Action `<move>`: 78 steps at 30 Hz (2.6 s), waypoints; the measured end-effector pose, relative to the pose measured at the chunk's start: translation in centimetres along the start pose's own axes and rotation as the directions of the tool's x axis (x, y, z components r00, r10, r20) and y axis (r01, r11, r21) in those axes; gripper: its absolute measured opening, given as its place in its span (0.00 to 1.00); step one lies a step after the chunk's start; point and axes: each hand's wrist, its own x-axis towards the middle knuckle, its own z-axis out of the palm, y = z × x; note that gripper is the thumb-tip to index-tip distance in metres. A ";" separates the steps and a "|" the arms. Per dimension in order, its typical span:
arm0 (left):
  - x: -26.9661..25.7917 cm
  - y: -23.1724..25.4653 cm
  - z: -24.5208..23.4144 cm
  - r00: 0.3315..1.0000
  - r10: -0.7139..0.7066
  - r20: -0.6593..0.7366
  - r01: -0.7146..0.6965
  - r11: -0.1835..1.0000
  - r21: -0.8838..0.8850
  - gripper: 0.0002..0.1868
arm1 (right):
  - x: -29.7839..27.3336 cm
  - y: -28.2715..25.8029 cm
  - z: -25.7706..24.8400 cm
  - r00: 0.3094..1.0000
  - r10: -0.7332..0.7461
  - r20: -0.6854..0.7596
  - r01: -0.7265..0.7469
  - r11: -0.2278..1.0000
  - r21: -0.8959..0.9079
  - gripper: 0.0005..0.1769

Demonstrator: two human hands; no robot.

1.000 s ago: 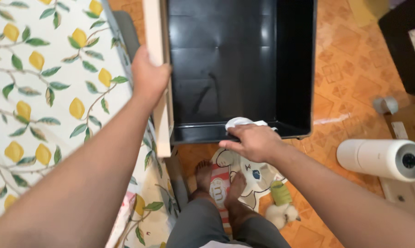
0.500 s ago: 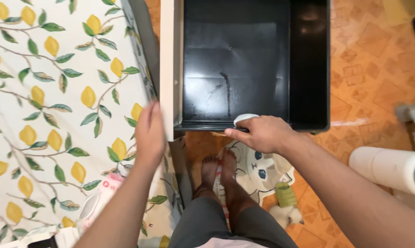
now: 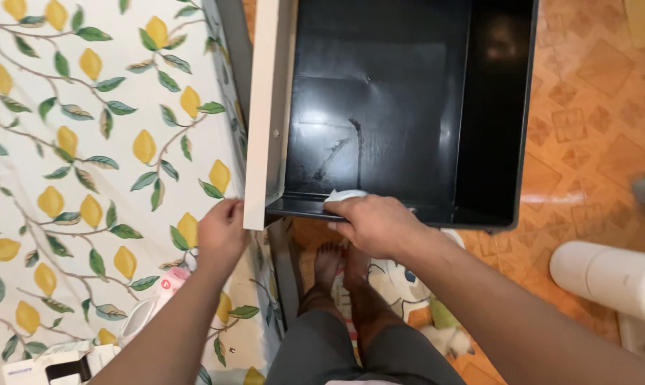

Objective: The person opens a package of wet wipes, pulls out a wipe, and uses it to clean the inside of a black drawer. The person wipes the bottom and sides of the drawer thoroughly.

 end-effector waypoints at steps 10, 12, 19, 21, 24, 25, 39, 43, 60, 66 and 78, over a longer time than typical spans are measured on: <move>-1.6 -0.6 -2.7 0.960 -0.277 -0.040 0.252 0.916 -0.312 0.17 | 2.1 -5.2 1.2 0.988 -0.035 0.150 0.051 0.993 -0.106 0.38; -2.6 -2.7 -3.7 0.953 -0.274 -0.128 0.228 0.929 -0.290 0.19 | 1.9 -6.5 2.8 0.990 -0.130 0.046 0.134 0.987 -0.086 0.36; -5.5 -11.0 -6.6 0.990 -0.138 0.018 0.123 0.926 0.357 0.18 | 3.0 -9.2 5.8 0.994 -0.105 -0.026 0.099 0.979 -0.176 0.35; -5.6 -11.8 -7.0 0.994 -0.097 0.044 0.061 0.855 0.516 0.16 | 3.8 -9.8 6.3 0.995 -0.080 -0.054 0.070 0.983 -0.167 0.35; -5.9 -12.1 -8.3 0.991 -0.115 0.066 0.041 0.744 0.667 0.25 | 4.1 -10.5 7.1 0.991 -0.078 -0.104 0.060 0.984 -0.167 0.32; -5.8 -12.3 -8.7 0.988 -0.134 0.074 0.044 0.712 0.701 0.31 | 4.1 -10.7 7.3 0.988 -0.085 -0.130 0.062 0.983 -0.171 0.30; -7.0 -19.1 -8.5 0.938 -0.346 -0.016 0.313 0.828 0.465 0.15 | 1.0 -9.0 6.8 0.981 -0.035 -0.191 -0.016 0.965 -0.260 0.25; -4.5 -13.9 -10.3 0.984 -0.165 0.062 0.112 0.858 0.500 0.16 | 0.0 -8.5 6.9 0.965 0.015 -0.262 -0.088 0.959 -0.270 0.25; 14.9 6.9 -7.4 0.938 0.222 0.267 -0.319 0.854 0.411 0.13 | -8.2 -3.5 2.2 0.896 -0.054 -0.441 -0.126 0.921 -0.369 0.24; 18.4 16.1 -3.9 0.829 0.444 0.340 -0.556 0.717 0.419 0.14 | -10.8 -2.1 -2.4 0.886 -0.174 -0.429 -0.103 0.829 -0.549 0.15; 14.8 23.8 -3.8 0.940 0.293 0.174 -0.320 0.935 0.153 0.17 | -13.8 -2.6 -4.1 0.777 -0.166 -0.607 -0.184 0.862 -0.472 0.13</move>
